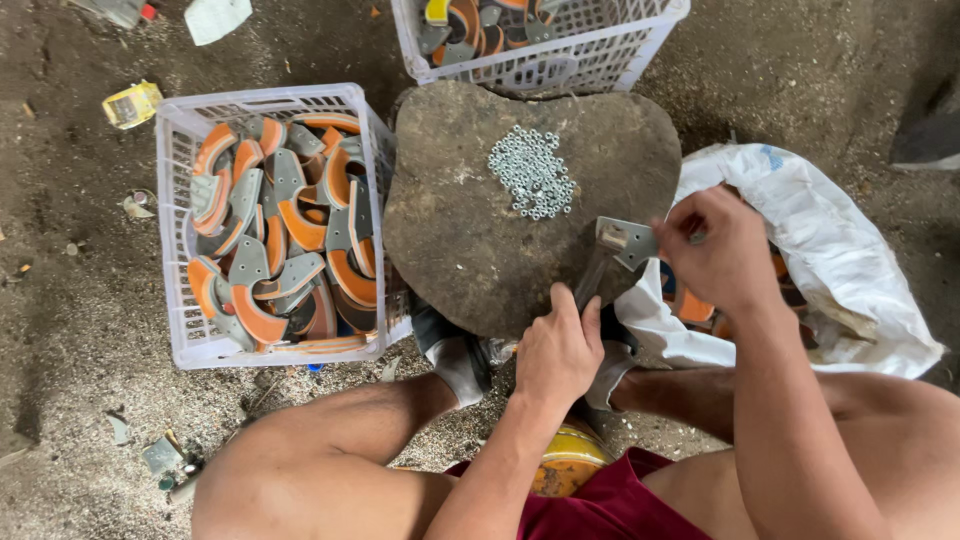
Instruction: The person sits on the ground and repeatedly picks up metal washers, places them into holes on metal plates, and taps them with a hammer to secure them. The person then places the assembled plates into a white sack.
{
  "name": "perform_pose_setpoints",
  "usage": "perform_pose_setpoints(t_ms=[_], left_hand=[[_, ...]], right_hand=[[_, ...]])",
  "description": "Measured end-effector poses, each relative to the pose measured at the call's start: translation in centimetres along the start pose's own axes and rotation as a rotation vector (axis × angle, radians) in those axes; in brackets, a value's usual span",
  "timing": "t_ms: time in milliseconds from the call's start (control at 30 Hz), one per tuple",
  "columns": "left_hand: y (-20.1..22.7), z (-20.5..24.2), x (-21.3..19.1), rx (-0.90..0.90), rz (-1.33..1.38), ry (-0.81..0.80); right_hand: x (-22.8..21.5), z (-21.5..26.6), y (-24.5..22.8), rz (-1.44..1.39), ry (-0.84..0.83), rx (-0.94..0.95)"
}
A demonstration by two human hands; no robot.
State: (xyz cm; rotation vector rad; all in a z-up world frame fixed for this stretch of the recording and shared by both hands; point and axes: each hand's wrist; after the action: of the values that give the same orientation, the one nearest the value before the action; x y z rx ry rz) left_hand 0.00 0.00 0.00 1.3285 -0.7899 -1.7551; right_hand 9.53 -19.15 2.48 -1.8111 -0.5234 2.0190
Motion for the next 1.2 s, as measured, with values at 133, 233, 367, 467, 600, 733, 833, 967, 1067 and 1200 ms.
perform_pose_setpoints(t_ms=[133, 233, 367, 467, 600, 733, 833, 967, 1067, 1200], left_hand=[[0.1, 0.2, -0.1, -0.028, 0.029, -0.024], [0.3, 0.1, -0.2, -0.029, 0.031, -0.028], [0.2, 0.1, -0.2, -0.038, 0.009, -0.023], [-0.1, 0.0, -0.1, -0.025, 0.010, -0.024], [-0.3, 0.0, 0.1, -0.017, 0.013, -0.019], [-0.3, 0.0, 0.2, -0.013, 0.003, -0.002], [-0.3, 0.1, 0.3, -0.010, 0.008, 0.009], [-0.4, 0.0, 0.4, 0.021, 0.013, 0.031], [-0.3, 0.0, 0.4, -0.013, 0.059, -0.014], [-0.5, 0.1, 0.6, 0.018, 0.001, 0.013]], right_hand=[[0.4, -4.8, -1.1, 0.042, 0.003, -0.199], [2.2, -7.8, -2.7, 0.054, -0.120, -0.298], [3.7, -9.1, -3.7, 0.126, -0.179, -0.326], [4.0, -8.9, -3.5, 0.072, -0.162, -0.359], [4.1, -8.6, -3.3, 0.052, -0.123, -0.400], [4.3, -8.6, -3.3, 0.141, -0.062, -0.490], [3.4, -8.6, -2.3, 0.039, -0.258, -0.256], [2.0, -7.3, -0.7, 0.093, -0.241, -0.262], [2.7, -7.1, -1.0, 0.161, -0.154, -0.265], [4.7, -7.6, -1.7, 0.167, -0.103, -0.367]])
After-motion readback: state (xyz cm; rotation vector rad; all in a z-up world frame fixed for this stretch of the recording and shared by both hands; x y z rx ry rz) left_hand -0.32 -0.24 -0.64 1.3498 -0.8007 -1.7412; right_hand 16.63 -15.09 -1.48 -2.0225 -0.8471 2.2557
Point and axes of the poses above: each hand's wrist, its own z-axis away from the middle knuckle, its own x-axis out of the palm, y = z × x, and after that the axes turned 8 degrees about z, right-handed
